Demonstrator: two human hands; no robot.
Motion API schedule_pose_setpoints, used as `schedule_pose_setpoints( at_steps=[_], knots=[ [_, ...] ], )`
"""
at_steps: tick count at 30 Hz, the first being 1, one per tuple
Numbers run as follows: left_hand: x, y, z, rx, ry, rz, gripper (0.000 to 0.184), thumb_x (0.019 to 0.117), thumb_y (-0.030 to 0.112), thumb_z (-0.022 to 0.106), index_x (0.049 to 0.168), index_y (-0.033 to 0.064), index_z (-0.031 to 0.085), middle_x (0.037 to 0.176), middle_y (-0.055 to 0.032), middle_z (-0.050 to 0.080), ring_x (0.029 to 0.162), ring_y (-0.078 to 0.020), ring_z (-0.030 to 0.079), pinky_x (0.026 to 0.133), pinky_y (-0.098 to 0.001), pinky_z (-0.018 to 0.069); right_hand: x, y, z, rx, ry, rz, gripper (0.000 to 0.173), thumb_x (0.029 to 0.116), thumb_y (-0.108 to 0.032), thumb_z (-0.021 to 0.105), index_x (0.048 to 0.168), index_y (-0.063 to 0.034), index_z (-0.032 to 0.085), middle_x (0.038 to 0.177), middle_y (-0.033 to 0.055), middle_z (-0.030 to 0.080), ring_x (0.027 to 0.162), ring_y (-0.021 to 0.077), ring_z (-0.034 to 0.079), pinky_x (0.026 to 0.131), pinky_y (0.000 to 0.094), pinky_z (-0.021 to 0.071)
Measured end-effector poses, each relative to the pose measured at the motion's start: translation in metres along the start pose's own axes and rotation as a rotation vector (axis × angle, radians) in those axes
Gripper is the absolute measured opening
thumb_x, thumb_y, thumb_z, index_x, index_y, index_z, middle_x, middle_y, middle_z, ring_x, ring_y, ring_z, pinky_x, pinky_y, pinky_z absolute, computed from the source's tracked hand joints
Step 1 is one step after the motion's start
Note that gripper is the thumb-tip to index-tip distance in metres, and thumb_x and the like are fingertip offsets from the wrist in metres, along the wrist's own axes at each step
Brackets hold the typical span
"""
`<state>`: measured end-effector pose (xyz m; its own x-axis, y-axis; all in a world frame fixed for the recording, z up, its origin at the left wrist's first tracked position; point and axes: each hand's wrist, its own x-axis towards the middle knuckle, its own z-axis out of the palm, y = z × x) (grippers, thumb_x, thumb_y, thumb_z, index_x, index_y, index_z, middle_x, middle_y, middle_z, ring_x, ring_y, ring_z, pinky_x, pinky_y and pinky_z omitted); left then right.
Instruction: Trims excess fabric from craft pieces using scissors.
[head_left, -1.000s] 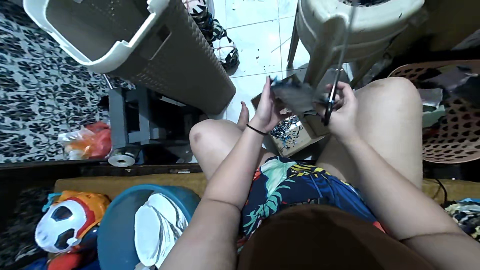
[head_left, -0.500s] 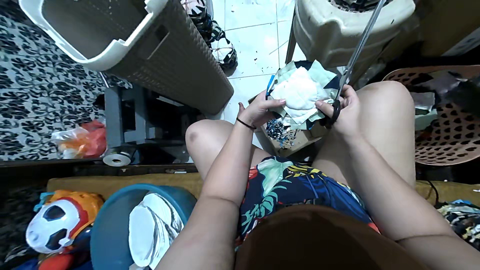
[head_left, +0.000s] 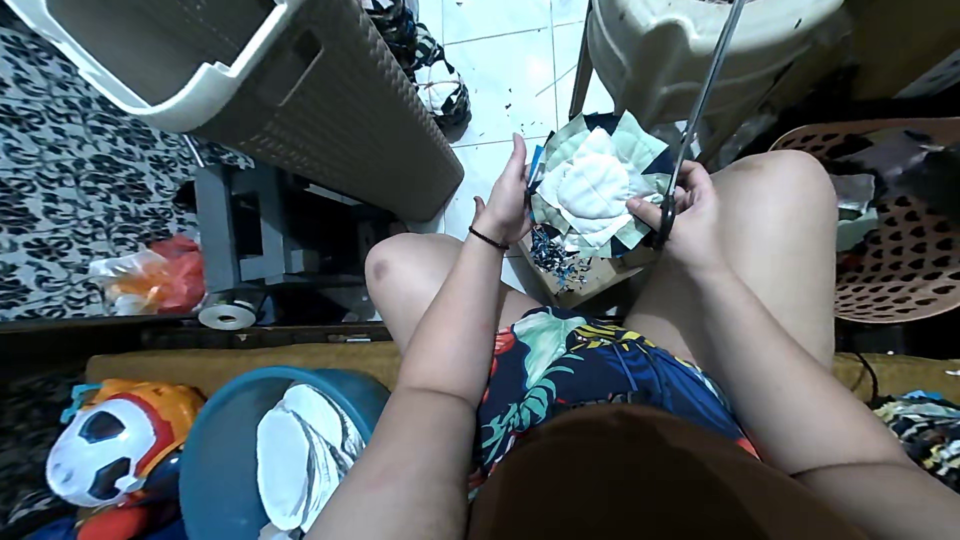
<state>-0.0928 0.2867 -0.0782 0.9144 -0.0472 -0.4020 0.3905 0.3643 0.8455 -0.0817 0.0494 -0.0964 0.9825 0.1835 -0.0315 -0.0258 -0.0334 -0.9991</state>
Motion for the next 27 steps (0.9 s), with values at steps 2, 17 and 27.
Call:
schedule_pose_setpoints(
  at_steps=[2, 17, 27],
  knots=[
    [-0.003, 0.000, 0.000, -0.054, -0.048, -0.014, 0.097, 0.0968, 0.071, -0.008, 0.125, 0.0090, 0.060, 0.103, -0.0062, 0.072, 0.097, -0.0166, 0.070, 0.085, -0.0395, 0.0598, 0.000, 0.000, 0.001, 0.012, 0.007, -0.001, 0.055, 0.0835, -0.004, 0.079, 0.127, -0.0066, 0.046, 0.094, -0.0040, 0.070, 0.074, 0.0004, 0.068, 0.068, 0.0188, 0.0590],
    [-0.002, 0.002, 0.008, 0.095, 0.049, -0.037, 0.062, 0.1103, 0.052, 0.018, 0.135, 0.0105, 0.057, 0.115, -0.0060, 0.070, 0.106, -0.0157, 0.068, 0.093, -0.0383, 0.0568, -0.001, 0.001, -0.002, -0.024, -0.013, -0.013, 0.057, 0.0840, -0.007, 0.080, 0.129, -0.0053, 0.046, 0.093, -0.0029, 0.071, 0.075, 0.0012, 0.069, 0.069, 0.0196, 0.0595],
    [-0.010, -0.001, 0.008, 0.185, -0.054, 0.070, 0.020, 0.1034, 0.011, 0.055, 0.122, 0.0025, 0.055, 0.095, -0.0028, 0.072, 0.086, -0.0110, 0.071, 0.081, -0.0315, 0.0614, -0.002, 0.005, -0.001, 0.009, -0.020, -0.050, 0.056, 0.0836, -0.005, 0.079, 0.128, -0.0053, 0.045, 0.093, -0.0040, 0.071, 0.078, 0.0006, 0.070, 0.072, 0.0194, 0.0598]
  ],
)
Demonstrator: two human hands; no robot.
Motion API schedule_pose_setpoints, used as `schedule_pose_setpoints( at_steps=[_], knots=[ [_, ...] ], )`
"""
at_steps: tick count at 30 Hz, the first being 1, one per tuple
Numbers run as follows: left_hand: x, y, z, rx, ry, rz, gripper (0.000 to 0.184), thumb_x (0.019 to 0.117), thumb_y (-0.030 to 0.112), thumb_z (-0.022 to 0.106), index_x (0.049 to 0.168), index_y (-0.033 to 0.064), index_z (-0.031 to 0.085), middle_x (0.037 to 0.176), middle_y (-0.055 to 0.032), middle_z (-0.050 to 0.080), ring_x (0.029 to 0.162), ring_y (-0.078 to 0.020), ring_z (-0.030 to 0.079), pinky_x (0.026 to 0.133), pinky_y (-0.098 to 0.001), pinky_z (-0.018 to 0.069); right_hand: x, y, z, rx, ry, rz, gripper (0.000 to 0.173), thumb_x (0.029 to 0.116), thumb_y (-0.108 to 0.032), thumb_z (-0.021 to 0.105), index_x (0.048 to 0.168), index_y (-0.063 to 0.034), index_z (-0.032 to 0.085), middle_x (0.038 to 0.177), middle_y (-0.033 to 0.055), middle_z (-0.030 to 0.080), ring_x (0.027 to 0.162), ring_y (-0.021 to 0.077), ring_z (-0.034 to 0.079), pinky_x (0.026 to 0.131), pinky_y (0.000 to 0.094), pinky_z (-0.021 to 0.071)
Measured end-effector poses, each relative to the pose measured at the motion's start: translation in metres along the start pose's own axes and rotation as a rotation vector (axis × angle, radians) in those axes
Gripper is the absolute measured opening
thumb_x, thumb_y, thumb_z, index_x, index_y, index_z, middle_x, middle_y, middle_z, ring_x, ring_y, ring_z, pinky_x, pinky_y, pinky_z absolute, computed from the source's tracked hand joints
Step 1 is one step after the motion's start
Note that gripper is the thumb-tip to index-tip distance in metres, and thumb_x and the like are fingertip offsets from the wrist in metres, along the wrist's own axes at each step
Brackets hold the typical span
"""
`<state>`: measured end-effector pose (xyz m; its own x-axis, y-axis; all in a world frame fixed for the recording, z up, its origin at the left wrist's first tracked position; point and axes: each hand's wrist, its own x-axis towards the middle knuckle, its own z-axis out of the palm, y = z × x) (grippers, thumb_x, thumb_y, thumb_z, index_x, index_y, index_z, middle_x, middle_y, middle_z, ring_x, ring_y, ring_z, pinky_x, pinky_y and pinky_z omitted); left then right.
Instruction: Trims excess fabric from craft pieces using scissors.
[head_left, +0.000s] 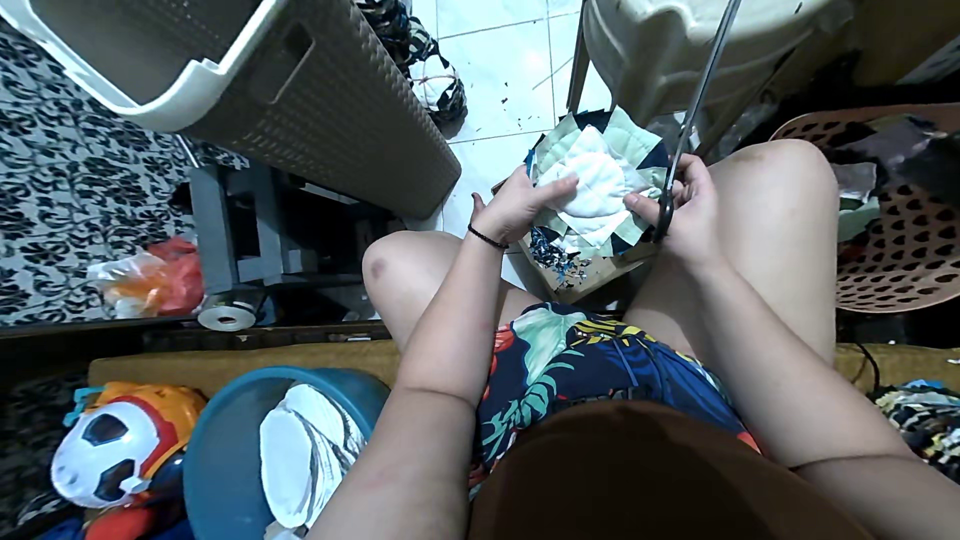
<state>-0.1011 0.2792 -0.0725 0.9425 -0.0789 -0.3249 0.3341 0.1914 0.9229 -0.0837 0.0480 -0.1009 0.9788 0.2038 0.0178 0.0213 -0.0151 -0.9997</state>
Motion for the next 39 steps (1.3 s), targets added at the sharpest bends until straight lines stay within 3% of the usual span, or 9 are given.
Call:
schedule_pose_setpoints(
  at_steps=[6, 13, 18, 23, 28, 32, 34, 36, 39],
  knots=[
    [-0.004, 0.006, -0.013, 0.117, 0.018, 0.124, 0.024, 0.0970, -0.002, 0.061, 0.120, 0.0023, 0.056, 0.097, -0.0002, 0.071, 0.087, -0.0076, 0.070, 0.083, -0.0286, 0.0605, -0.003, -0.005, 0.000, 0.033, -0.018, 0.044, 0.053, 0.0854, -0.004, 0.077, 0.128, -0.0050, 0.046, 0.093, -0.0021, 0.066, 0.062, 0.0056, 0.067, 0.054, 0.0235, 0.0610],
    [-0.008, 0.010, -0.022, 0.092, 0.125, 0.250, 0.024, 0.0958, -0.003, 0.062, 0.119, 0.0030, 0.056, 0.098, 0.0008, 0.070, 0.090, -0.0073, 0.070, 0.086, -0.0293, 0.0599, -0.003, -0.008, 0.003, 0.145, -0.033, 0.078, 0.048, 0.0899, 0.003, 0.071, 0.127, -0.0061, 0.042, 0.107, 0.0022, 0.073, 0.085, 0.0153, 0.076, 0.074, 0.0317, 0.0658],
    [-0.009, 0.003, -0.009, 0.034, 0.080, 0.211, 0.032, 0.0957, -0.003, 0.061, 0.126, 0.0027, 0.051, 0.103, -0.0012, 0.070, 0.093, -0.0095, 0.070, 0.087, -0.0315, 0.0603, -0.002, -0.007, 0.006, 0.054, 0.074, 0.109, 0.056, 0.0841, -0.002, 0.079, 0.128, -0.0036, 0.044, 0.101, -0.0008, 0.068, 0.074, 0.0054, 0.070, 0.069, 0.0232, 0.0622],
    [-0.024, -0.003, 0.001, 0.029, 0.037, 0.051, 0.060, 0.0842, -0.009, 0.072, 0.136, 0.0014, 0.045, 0.112, -0.0071, 0.070, 0.099, -0.0140, 0.072, 0.091, -0.0334, 0.0611, 0.004, -0.009, -0.003, 0.015, 0.111, 0.027, 0.059, 0.0821, 0.000, 0.080, 0.128, -0.0042, 0.043, 0.099, -0.0033, 0.069, 0.076, 0.0030, 0.070, 0.071, 0.0204, 0.0609],
    [-0.041, -0.017, 0.009, 0.022, 0.395, 0.071, 0.055, 0.0896, -0.001, 0.073, 0.137, 0.0011, 0.045, 0.108, -0.0064, 0.070, 0.095, -0.0123, 0.071, 0.085, -0.0317, 0.0617, 0.003, -0.013, -0.005, 0.133, 0.091, 0.005, 0.055, 0.0871, 0.008, 0.072, 0.129, -0.0037, 0.038, 0.094, 0.0017, 0.073, 0.073, 0.0159, 0.074, 0.071, 0.0330, 0.0662],
    [-0.049, -0.027, 0.018, -0.133, 0.631, 0.266, 0.040, 0.0934, -0.001, 0.069, 0.129, 0.0001, 0.050, 0.109, -0.0060, 0.069, 0.101, -0.0130, 0.070, 0.092, -0.0333, 0.0595, -0.024, -0.012, 0.001, 0.035, -0.045, 0.020, 0.049, 0.0948, -0.007, 0.069, 0.136, -0.0040, 0.042, 0.091, -0.0014, 0.069, 0.061, 0.0098, 0.066, 0.056, 0.0295, 0.0616],
    [-0.052, -0.031, 0.025, -0.221, 0.671, 0.300, 0.035, 0.0954, 0.002, 0.067, 0.127, 0.0014, 0.053, 0.110, -0.0068, 0.070, 0.103, -0.0153, 0.069, 0.093, -0.0370, 0.0594, -0.050, -0.011, 0.009, 0.043, -0.155, 0.132, 0.048, 0.0961, -0.011, 0.067, 0.139, -0.0063, 0.044, 0.090, 0.0018, 0.069, 0.062, 0.0125, 0.066, 0.057, 0.0321, 0.0613],
    [-0.054, -0.037, 0.033, -0.298, 0.635, 0.377, 0.035, 0.0973, 0.000, 0.063, 0.130, 0.0002, 0.051, 0.115, -0.0080, 0.067, 0.110, -0.0166, 0.067, 0.100, -0.0384, 0.0560, -0.073, -0.001, 0.015, 0.138, -0.313, 0.231, 0.055, 0.0963, -0.028, 0.066, 0.141, -0.0042, 0.044, 0.095, 0.0049, 0.068, 0.075, 0.0171, 0.070, 0.070, 0.0365, 0.0636],
    [-0.054, -0.042, 0.039, -0.368, 0.606, 0.404, 0.033, 0.0983, -0.001, 0.060, 0.130, 0.0005, 0.050, 0.118, -0.0087, 0.066, 0.113, -0.0181, 0.065, 0.101, -0.0404, 0.0546, -0.086, 0.010, 0.018, 0.172, -0.579, 0.265, 0.098, 0.0892, -0.074, 0.057, 0.149, 0.0003, 0.033, 0.112, 0.0055, 0.066, 0.099, 0.0159, 0.069, 0.089, 0.0341, 0.0594]
  ],
)
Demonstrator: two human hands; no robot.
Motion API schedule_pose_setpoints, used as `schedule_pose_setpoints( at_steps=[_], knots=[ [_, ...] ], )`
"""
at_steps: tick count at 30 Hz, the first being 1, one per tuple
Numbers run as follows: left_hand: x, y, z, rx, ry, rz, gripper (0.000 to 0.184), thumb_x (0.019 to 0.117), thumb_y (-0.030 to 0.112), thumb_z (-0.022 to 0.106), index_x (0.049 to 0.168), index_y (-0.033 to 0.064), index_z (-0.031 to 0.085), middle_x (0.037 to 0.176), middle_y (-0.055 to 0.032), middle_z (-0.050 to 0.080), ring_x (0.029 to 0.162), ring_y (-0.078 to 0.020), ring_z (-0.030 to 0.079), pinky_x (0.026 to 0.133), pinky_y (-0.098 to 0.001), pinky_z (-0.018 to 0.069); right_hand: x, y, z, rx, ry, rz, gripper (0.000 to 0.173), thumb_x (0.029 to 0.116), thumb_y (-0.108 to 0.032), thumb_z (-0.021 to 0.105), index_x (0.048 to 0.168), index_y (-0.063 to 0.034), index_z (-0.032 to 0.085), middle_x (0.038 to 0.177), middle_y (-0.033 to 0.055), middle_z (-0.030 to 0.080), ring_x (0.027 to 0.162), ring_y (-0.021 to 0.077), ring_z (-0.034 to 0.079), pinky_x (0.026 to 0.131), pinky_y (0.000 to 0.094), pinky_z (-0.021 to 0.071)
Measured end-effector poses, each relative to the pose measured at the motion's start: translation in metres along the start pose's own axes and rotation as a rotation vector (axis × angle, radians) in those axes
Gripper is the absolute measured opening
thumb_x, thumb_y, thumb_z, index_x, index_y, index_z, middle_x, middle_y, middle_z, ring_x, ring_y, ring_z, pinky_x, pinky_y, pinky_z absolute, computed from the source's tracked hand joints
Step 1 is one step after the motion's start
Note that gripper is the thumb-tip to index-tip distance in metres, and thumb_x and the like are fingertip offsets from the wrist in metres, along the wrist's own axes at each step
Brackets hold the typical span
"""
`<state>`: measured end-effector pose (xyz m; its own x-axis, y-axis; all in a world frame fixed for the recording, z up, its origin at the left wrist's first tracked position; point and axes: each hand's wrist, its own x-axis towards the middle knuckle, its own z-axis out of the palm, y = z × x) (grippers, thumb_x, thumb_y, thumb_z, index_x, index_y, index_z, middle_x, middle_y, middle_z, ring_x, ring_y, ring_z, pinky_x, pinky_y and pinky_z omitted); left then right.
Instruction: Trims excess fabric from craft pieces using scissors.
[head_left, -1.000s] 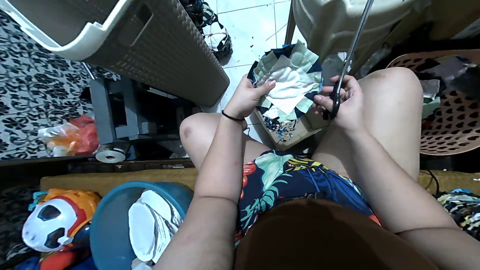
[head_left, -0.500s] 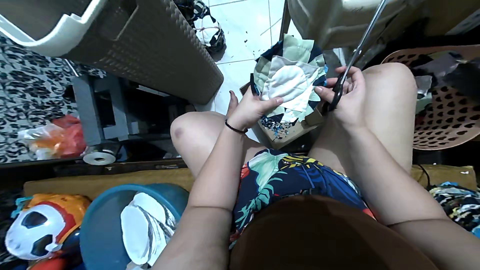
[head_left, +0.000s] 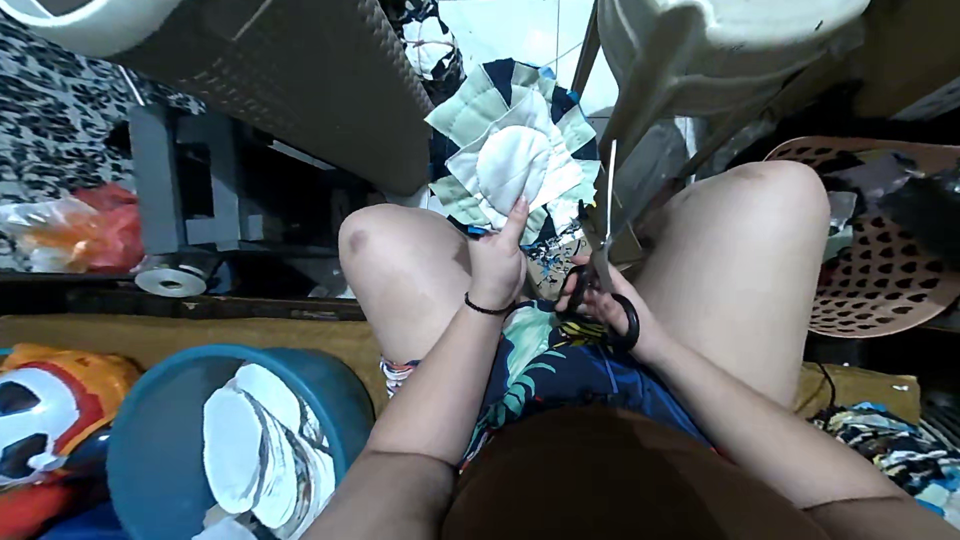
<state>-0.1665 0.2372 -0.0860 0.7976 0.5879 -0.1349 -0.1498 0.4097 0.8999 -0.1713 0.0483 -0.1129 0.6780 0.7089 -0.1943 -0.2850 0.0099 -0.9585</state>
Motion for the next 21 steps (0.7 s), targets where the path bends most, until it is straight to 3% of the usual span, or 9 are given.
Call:
schedule_pose_setpoints(
  at_steps=[2, 4, 10, 16, 21],
  knots=[
    [0.003, -0.001, 0.002, -0.012, 0.008, -0.002, 0.033, 0.0987, 0.000, 0.060, 0.130, 0.0004, 0.050, 0.118, -0.0090, 0.066, 0.113, -0.0184, 0.065, 0.101, -0.0408, 0.0547, 0.002, 0.000, 0.003, -0.033, -0.043, -0.007, 0.110, 0.0836, -0.082, 0.055, 0.149, 0.0025, 0.031, 0.113, 0.0047, 0.065, 0.101, 0.0135, 0.067, 0.089, 0.0313, 0.0584],
    [0.008, 0.000, 0.007, -0.020, 0.024, 0.032, 0.032, 0.0991, 0.000, 0.060, 0.129, 0.0014, 0.049, 0.116, -0.0078, 0.066, 0.111, -0.0172, 0.066, 0.100, -0.0394, 0.0553, 0.006, -0.002, 0.005, -0.056, -0.046, -0.028, 0.111, 0.0826, -0.083, 0.054, 0.149, 0.0035, 0.032, 0.111, 0.0040, 0.065, 0.098, 0.0120, 0.066, 0.086, 0.0293, 0.0587],
    [0.013, -0.006, 0.017, -0.046, 0.048, 0.099, 0.033, 0.0995, 0.001, 0.060, 0.130, 0.0011, 0.048, 0.116, -0.0090, 0.065, 0.112, -0.0189, 0.066, 0.101, -0.0416, 0.0548, 0.016, -0.003, 0.007, -0.080, 0.001, -0.070, 0.105, 0.0826, -0.081, 0.058, 0.146, 0.0011, 0.040, 0.098, 0.0002, 0.066, 0.084, 0.0095, 0.068, 0.075, 0.0272, 0.0608],
    [0.002, -0.011, 0.022, -0.029, 0.052, 0.142, 0.025, 0.1033, 0.006, 0.055, 0.128, 0.0033, 0.049, 0.115, -0.0053, 0.066, 0.110, -0.0159, 0.066, 0.100, -0.0415, 0.0555, 0.021, -0.008, 0.010, -0.186, 0.003, -0.028, 0.103, 0.0839, -0.074, 0.063, 0.148, 0.0011, 0.035, 0.098, -0.0026, 0.062, 0.085, 0.0037, 0.064, 0.075, 0.0212, 0.0568],
    [-0.006, -0.014, 0.027, -0.020, 0.049, 0.185, 0.023, 0.1027, 0.003, 0.054, 0.125, 0.0029, 0.049, 0.111, -0.0039, 0.066, 0.108, -0.0142, 0.067, 0.098, -0.0399, 0.0565, 0.021, -0.011, 0.012, -0.185, 0.084, -0.021, 0.090, 0.0855, -0.064, 0.069, 0.145, -0.0022, 0.042, 0.089, -0.0040, 0.061, 0.076, 0.0042, 0.064, 0.070, 0.0227, 0.0585]
  ],
)
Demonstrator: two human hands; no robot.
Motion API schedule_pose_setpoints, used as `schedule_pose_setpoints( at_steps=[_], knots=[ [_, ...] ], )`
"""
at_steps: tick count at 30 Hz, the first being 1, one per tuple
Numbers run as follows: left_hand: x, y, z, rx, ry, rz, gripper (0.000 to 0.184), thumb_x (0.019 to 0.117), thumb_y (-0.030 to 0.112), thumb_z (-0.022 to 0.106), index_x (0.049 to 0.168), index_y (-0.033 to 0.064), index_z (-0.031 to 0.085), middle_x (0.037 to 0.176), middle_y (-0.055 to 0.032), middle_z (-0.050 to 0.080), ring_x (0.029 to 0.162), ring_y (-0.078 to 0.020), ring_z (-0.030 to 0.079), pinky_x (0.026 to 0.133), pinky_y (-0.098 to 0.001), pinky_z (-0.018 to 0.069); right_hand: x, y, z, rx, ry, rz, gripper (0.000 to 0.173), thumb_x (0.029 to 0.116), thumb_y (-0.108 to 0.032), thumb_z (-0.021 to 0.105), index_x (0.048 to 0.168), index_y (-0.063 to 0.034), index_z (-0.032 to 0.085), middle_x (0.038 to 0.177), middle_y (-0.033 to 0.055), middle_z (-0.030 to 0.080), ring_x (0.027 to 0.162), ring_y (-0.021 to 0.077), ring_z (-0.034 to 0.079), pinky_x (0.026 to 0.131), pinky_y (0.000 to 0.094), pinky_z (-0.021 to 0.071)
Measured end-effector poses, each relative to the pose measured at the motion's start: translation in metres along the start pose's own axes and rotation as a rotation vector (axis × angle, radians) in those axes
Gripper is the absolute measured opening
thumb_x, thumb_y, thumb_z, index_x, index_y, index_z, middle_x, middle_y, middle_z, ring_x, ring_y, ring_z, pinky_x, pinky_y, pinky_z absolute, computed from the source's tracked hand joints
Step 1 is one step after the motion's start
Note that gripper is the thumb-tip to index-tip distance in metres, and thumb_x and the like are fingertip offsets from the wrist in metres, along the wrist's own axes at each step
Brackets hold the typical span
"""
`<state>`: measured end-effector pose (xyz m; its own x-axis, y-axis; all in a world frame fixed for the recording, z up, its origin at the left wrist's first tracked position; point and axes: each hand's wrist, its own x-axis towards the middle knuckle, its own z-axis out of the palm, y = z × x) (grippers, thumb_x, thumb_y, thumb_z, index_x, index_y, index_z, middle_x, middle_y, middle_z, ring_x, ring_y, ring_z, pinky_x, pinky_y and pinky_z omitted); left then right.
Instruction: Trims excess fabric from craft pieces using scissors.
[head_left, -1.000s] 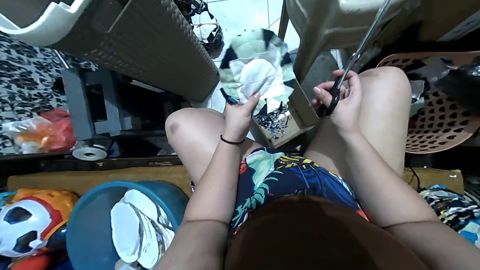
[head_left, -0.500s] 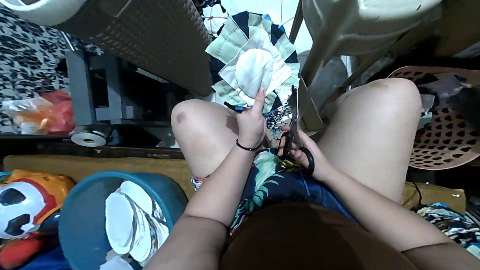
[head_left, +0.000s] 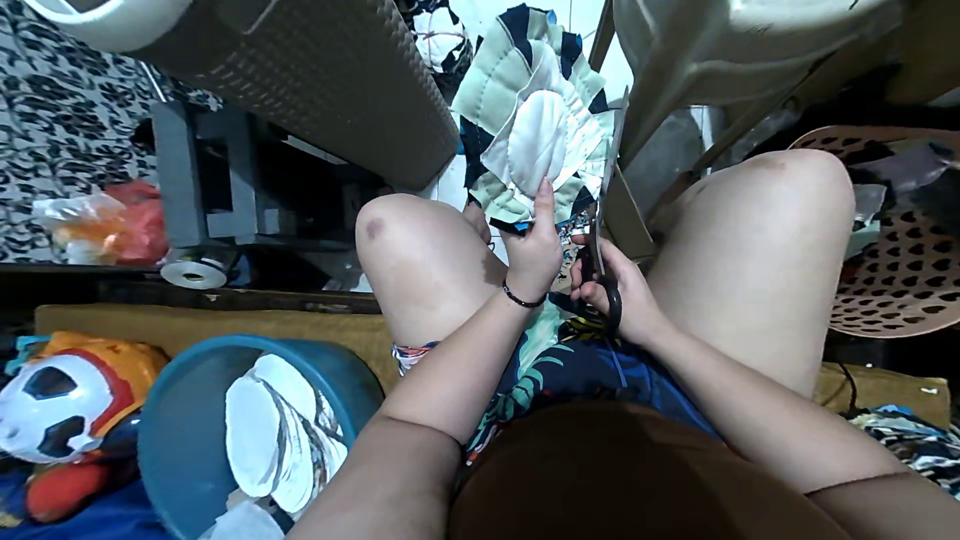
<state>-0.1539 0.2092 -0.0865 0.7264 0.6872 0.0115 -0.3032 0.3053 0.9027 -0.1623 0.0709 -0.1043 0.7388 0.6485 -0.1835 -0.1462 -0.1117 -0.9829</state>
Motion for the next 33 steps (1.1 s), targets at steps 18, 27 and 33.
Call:
schedule_pose_setpoints(
  at_steps=[18, 27, 33],
  knots=[
    [-0.002, 0.004, -0.002, -0.027, 0.014, -0.090, 0.021, 0.1063, 0.006, 0.049, 0.127, 0.0035, 0.049, 0.111, -0.0056, 0.067, 0.105, -0.0174, 0.069, 0.095, -0.0437, 0.0586, -0.006, -0.004, 0.003, 0.064, 0.097, 0.015, 0.064, 0.0895, -0.043, 0.074, 0.135, -0.0036, 0.053, 0.077, -0.0052, 0.061, 0.061, 0.0037, 0.062, 0.059, 0.0216, 0.0581],
    [-0.001, 0.005, -0.004, -0.045, 0.023, -0.154, 0.021, 0.1080, 0.009, 0.046, 0.128, 0.0036, 0.050, 0.113, -0.0099, 0.068, 0.104, -0.0250, 0.071, 0.091, -0.0529, 0.0602, -0.010, -0.003, 0.004, 0.102, 0.126, 0.024, 0.058, 0.0902, -0.036, 0.075, 0.132, -0.0021, 0.055, 0.068, -0.0065, 0.060, 0.052, 0.0038, 0.059, 0.052, 0.0209, 0.0559],
    [0.003, 0.008, -0.004, -0.075, 0.050, -0.199, 0.021, 0.1087, 0.009, 0.044, 0.129, 0.0043, 0.048, 0.112, -0.0111, 0.067, 0.102, -0.0256, 0.071, 0.088, -0.0507, 0.0609, -0.012, -0.005, 0.007, 0.149, 0.143, 0.020, 0.046, 0.0908, -0.021, 0.074, 0.128, -0.0004, 0.058, 0.064, -0.0066, 0.058, 0.048, 0.0036, 0.058, 0.049, 0.0207, 0.0549]
  ],
)
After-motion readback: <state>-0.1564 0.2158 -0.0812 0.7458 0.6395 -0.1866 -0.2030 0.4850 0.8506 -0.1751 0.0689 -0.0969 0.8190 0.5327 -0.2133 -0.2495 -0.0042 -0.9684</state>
